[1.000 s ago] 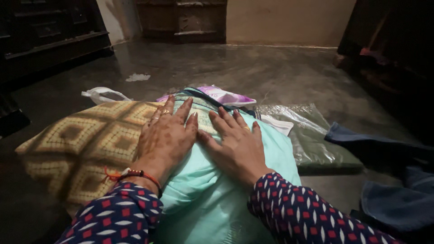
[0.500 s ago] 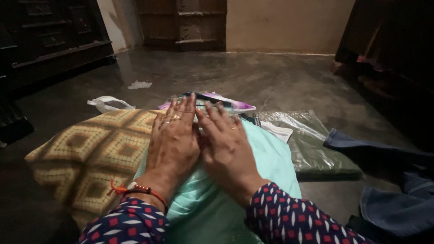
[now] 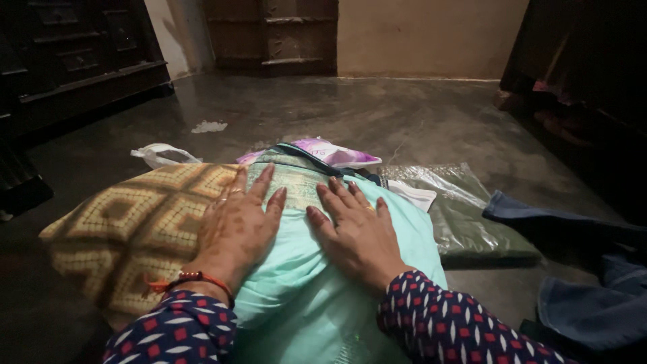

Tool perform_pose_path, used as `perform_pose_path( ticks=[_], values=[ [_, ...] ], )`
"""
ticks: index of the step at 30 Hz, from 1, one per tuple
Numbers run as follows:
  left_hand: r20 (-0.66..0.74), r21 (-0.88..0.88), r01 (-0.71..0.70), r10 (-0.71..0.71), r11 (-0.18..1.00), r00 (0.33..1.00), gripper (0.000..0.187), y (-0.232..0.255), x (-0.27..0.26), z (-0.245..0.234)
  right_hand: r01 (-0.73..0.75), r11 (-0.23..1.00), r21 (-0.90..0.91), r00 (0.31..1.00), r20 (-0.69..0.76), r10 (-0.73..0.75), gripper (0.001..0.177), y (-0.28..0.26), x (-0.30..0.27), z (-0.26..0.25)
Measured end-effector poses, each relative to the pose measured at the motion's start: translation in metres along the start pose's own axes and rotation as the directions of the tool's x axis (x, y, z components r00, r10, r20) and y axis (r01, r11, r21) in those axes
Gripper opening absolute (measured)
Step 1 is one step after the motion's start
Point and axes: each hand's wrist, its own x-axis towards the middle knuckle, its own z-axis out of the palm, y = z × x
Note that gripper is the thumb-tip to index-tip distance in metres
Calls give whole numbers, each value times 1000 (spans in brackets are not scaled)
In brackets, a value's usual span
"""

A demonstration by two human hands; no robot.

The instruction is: The person unfolds and handles several articles of clothing on the floor, including a light blue garment, a patterned fabric, and a green garment in a plastic bag.

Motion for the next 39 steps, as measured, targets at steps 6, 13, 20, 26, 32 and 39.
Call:
perform_pose_path(
  ticks=[6,13,20,26,32,39],
  values=[
    [-157,252,135,-97,958,983,56,-23,10,8,-152,988,-11,988,-38,151,61,9,-2,1],
    [-379,-57,-248,209,967,901,66,-9,21,7,111,967,231,929,-369,-19,58,0,1,-11],
    [-272,6,-490,473,872,838,65,3,4,23,367,891,267,890,-378,-254,57,-18,2,5],
    [-61,190,-308,324,932,944,52,7,0,15,251,965,75,940,-256,-225,53,-5,-2,17],
    [-60,115,-105,113,988,992,60,6,-5,-3,60,997,43,992,-114,-54,55,-6,-2,12],
    [-238,-74,-117,97,990,966,57,-18,9,-7,-7,999,46,993,-117,12,54,-13,-5,6]
  ],
)
